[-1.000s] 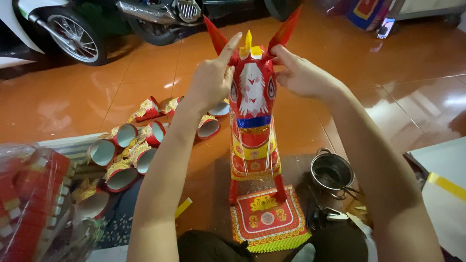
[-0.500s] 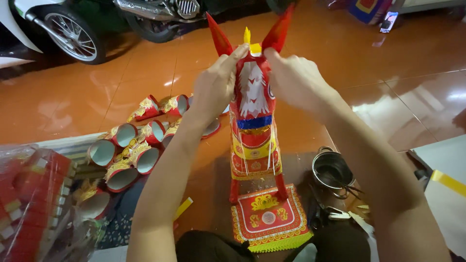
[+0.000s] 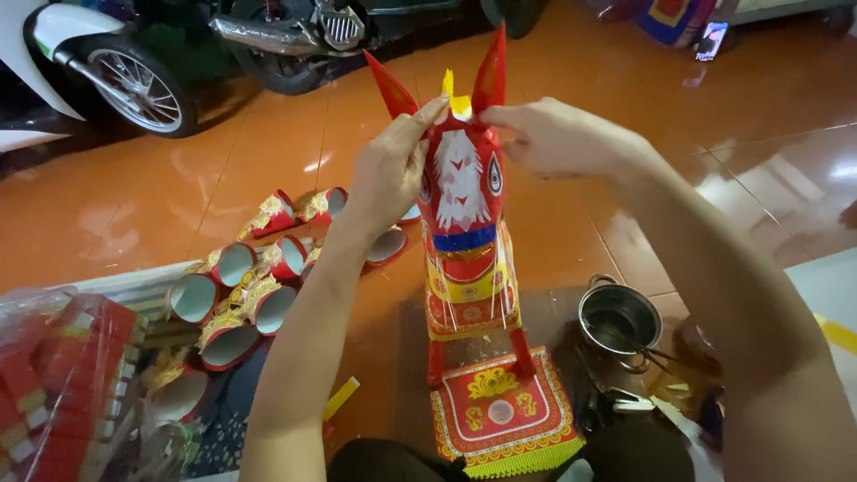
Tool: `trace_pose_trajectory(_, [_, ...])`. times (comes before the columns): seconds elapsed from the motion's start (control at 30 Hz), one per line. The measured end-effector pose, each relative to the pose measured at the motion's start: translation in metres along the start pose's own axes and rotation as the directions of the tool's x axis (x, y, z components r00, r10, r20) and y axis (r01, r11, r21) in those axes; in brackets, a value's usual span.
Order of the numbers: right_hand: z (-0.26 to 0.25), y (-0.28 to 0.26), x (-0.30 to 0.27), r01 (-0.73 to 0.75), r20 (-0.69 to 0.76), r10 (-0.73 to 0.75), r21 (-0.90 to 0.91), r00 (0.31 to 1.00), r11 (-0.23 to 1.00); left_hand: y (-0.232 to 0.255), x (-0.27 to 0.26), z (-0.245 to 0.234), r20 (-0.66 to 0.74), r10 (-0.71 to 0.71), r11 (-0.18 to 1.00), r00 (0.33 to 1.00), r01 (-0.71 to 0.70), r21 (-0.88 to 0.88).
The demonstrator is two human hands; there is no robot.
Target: Assembling and decorating a traditional paper horse figure using glue and paper cutouts
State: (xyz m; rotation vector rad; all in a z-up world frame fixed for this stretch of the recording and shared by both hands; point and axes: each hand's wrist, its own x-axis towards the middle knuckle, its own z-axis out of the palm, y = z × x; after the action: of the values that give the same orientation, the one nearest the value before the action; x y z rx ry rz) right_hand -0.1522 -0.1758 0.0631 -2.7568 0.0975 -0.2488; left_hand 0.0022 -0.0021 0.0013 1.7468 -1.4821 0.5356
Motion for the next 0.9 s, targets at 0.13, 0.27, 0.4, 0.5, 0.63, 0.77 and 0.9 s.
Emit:
trace_pose_trajectory(0.13, [-0.002,0.002,0.005,-0.067,0.103,0.055,0.115,0.993,0.991,0.007,0.0,-0.003,-0.015,0.005,1.0,1.0,-0.006,-0.031])
trace_pose_trajectory(0.27, [0.017,-0.006,0.008,-0.031,-0.004,0.032,-0.285,0.999,0.958,0.003,0.001,-0.001,0.038,-0.047,0.999,0.998,0.047,0.013])
trace_pose_trajectory(0.4, [0.001,-0.034,-0.004,-0.223,0.092,0.211,0.141,0.973,0.965,0.02,0.001,0.0,0.049,-0.147,0.981,0.988,0.139,0.135])
trace_pose_trajectory(0.5, [0.008,-0.027,-0.002,-0.185,0.048,0.181,0.116,0.982,0.976,0.016,0.001,0.027,0.061,-0.161,0.838,0.985,0.104,0.536])
trace_pose_trajectory(0.63, [0.023,-0.011,0.007,-0.123,-0.047,0.121,-0.027,0.992,0.992,0.019,0.002,0.056,-0.116,-0.072,0.542,0.991,0.137,0.829])
trace_pose_trajectory(0.77, [0.019,-0.021,0.002,-0.158,-0.014,0.158,-0.047,0.987,0.986,0.032,0.004,0.054,-0.062,-0.261,0.702,0.963,0.234,0.673])
trace_pose_trajectory(0.9, [0.015,-0.03,0.0,-0.183,0.013,0.182,0.075,0.983,0.98,0.037,0.015,0.037,0.012,-0.494,0.78,0.87,0.436,0.449])
